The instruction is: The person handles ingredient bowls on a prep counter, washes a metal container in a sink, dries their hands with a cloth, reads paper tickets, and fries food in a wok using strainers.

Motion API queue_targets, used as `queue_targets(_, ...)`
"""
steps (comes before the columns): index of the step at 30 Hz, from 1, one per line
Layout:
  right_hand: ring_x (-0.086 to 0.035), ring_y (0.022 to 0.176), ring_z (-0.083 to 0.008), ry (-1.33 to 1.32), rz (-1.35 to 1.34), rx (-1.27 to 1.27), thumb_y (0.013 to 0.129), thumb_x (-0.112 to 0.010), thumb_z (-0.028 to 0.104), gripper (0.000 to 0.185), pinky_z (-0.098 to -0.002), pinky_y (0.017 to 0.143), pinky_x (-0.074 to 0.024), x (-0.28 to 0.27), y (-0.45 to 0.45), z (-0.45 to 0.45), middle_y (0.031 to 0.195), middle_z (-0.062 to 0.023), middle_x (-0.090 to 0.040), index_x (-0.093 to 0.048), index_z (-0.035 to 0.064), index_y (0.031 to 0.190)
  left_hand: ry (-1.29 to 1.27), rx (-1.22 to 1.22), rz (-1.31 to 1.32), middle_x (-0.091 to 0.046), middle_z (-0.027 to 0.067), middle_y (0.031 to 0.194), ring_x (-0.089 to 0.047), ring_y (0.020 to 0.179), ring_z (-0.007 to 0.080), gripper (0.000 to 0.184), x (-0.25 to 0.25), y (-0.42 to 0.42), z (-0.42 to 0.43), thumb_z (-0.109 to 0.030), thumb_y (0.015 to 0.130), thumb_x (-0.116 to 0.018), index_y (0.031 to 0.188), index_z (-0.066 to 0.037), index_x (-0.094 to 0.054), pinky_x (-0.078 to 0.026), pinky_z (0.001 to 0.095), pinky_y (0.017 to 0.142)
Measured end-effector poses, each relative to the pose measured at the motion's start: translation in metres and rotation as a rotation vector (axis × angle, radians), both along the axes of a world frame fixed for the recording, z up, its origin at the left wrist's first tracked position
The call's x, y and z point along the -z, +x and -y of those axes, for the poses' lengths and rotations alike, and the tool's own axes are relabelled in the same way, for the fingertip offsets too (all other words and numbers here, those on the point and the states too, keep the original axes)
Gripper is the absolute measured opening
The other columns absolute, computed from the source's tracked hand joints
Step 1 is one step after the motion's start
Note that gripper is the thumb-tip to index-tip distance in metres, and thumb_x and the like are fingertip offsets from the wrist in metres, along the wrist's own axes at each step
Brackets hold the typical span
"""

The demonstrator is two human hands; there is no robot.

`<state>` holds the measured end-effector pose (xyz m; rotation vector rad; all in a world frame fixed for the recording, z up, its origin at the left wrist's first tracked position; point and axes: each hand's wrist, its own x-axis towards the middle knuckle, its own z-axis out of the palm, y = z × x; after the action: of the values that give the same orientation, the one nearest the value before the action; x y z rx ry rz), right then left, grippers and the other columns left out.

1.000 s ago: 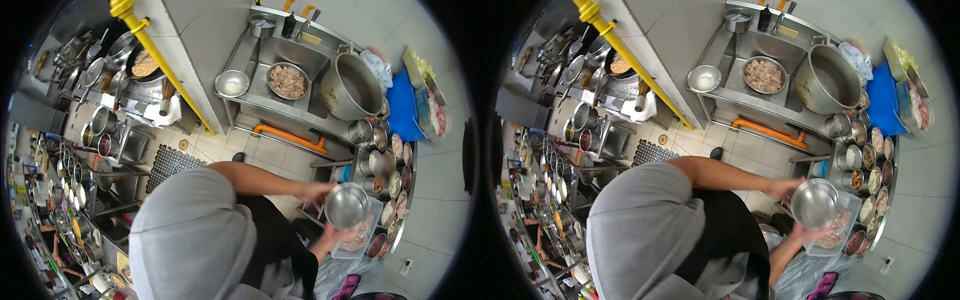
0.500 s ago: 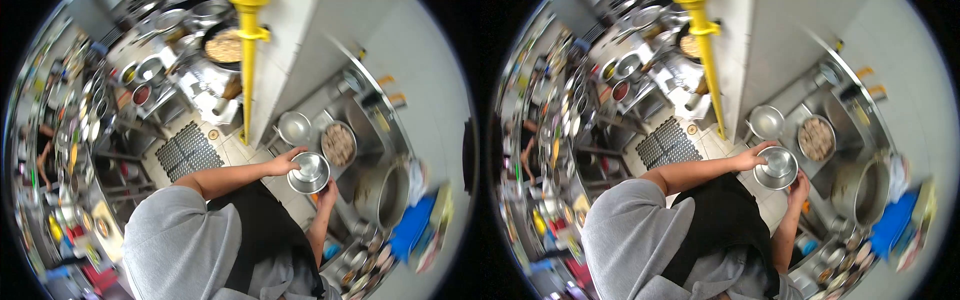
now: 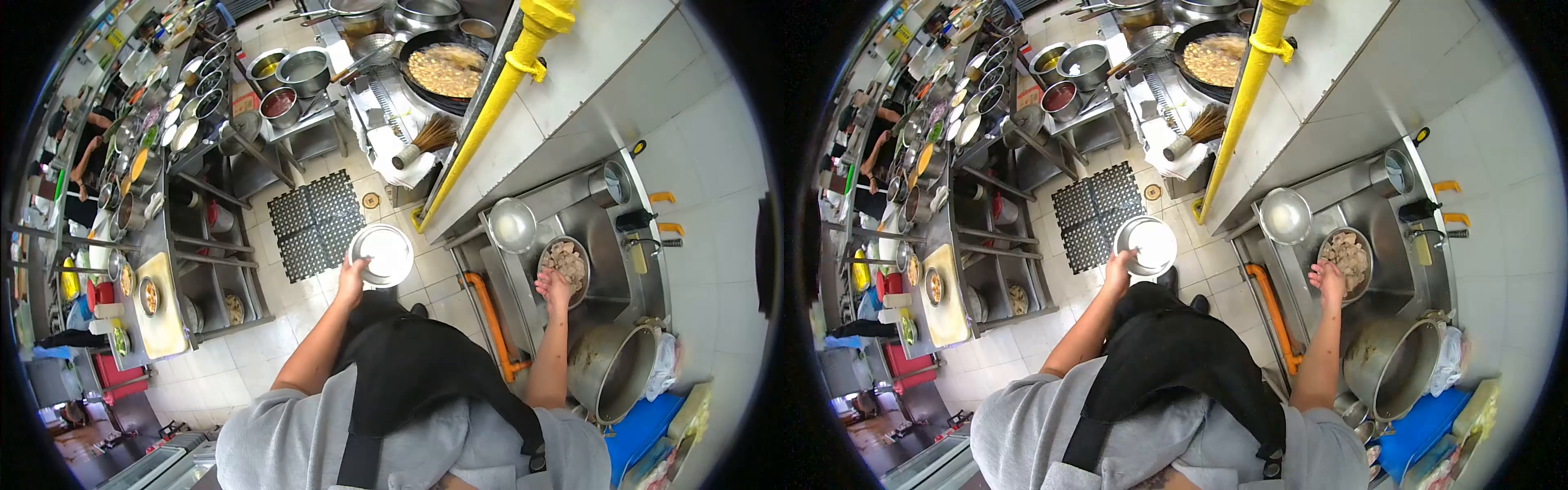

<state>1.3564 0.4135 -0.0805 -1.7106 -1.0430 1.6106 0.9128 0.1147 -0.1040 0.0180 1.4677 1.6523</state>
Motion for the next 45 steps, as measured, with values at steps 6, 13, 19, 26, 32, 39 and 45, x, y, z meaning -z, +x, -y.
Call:
queue_targets(6, -0.065, 0.065, -0.0166, -0.057, 0.047, 0.014, 0.098, -0.049, 0.025, 0.029, -0.0276, 0.057, -0.0527, 0.018, -0.007, -0.006, 0.09, -0.0084, -0.069, -0.062, 0.0021, 0.111, 0.071, -0.104, -0.059, -0.058, 0.0129, 0.125, -0.055, 0.112, 0.0223, 0.055, 0.027, -0.038, -0.006, -0.008, 0.084, -0.048, 0.138, 0.001, -0.045, -0.043, 0.0322, 0.099)
queue_targets(13, -0.064, 0.065, -0.0168, -0.05, 0.059, 0.13, 0.096, -0.05, 0.019, 0.026, -0.0287, 0.055, -0.0517, 0.02, -0.015, 0.014, 0.086, -0.0085, -0.068, -0.062, 0.0002, 0.109, 0.005, -0.088, 0.02, -0.059, 0.0125, 0.117, -0.057, 0.108, 0.022, 0.054, 0.047, -0.072, -0.026, -0.013, 0.084, -0.051, 0.136, 0.0, -0.046, -0.044, 0.0342, 0.096)
queue_targets(19, -0.058, 0.054, -0.0144, 0.1, 0.17, 0.181, 0.096, -0.053, 0.023, 0.024, -0.0266, 0.047, -0.0461, 0.014, -0.037, 0.035, 0.073, -0.0066, -0.065, -0.063, 0.0016, 0.092, 0.015, -0.197, -0.013, -0.059, 0.0124, 0.118, -0.057, 0.107, 0.0228, 0.054, 0.071, -0.092, -0.002, -0.014, 0.083, -0.053, 0.136, -0.003, -0.048, -0.045, 0.035, 0.094)
queue_targets(26, -0.046, 0.042, -0.0084, 0.407, 0.143, -0.438, 0.095, -0.05, 0.013, 0.019, -0.0233, 0.039, -0.0385, 0.061, -0.127, 0.072, 0.062, -0.0035, -0.058, -0.066, 0.004, 0.093, -0.395, -0.508, -0.32, -0.061, 0.0159, 0.118, -0.057, 0.109, 0.0258, 0.066, 0.1, -0.084, 0.177, -0.02, 0.081, -0.057, 0.143, -0.006, -0.042, -0.046, 0.0346, 0.093)
queue_targets(32, -0.055, 0.045, -0.0121, 0.356, 0.191, -1.128, 0.093, -0.057, 0.018, 0.022, -0.0276, 0.041, -0.0439, 0.103, -0.274, 0.143, 0.063, -0.0067, -0.063, -0.068, 0.0005, 0.086, -0.412, -0.914, -0.18, -0.061, 0.0192, 0.121, -0.061, 0.105, 0.028, 0.062, 0.09, -0.013, 0.358, -0.02, 0.082, -0.055, 0.142, -0.006, -0.043, -0.048, 0.0368, 0.091)
queue_targets(39, -0.062, 0.053, -0.0137, 0.435, -0.031, -1.474, 0.092, -0.059, 0.02, 0.024, -0.0278, 0.05, -0.0488, 0.05, -0.488, 0.298, 0.076, -0.0096, -0.07, -0.069, -0.001, 0.098, -0.368, -1.507, -0.006, -0.061, 0.0185, 0.114, -0.063, 0.099, 0.0289, 0.052, 0.066, 0.052, 0.515, -0.017, 0.085, -0.053, 0.136, -0.003, -0.045, -0.054, 0.0393, 0.079)
queue_targets(45, -0.058, 0.053, -0.0112, 0.338, -0.1, -1.737, 0.094, -0.06, 0.022, 0.024, -0.0275, 0.047, -0.0473, 0.01, -0.599, 0.522, 0.077, -0.0062, -0.068, -0.068, 0.0008, 0.098, -0.278, -1.727, 0.01, -0.057, 0.0179, 0.12, -0.06, 0.105, 0.0314, 0.052, 0.104, 0.039, 0.668, -0.016, 0.085, -0.053, 0.135, -0.003, -0.044, -0.057, 0.0438, 0.08)
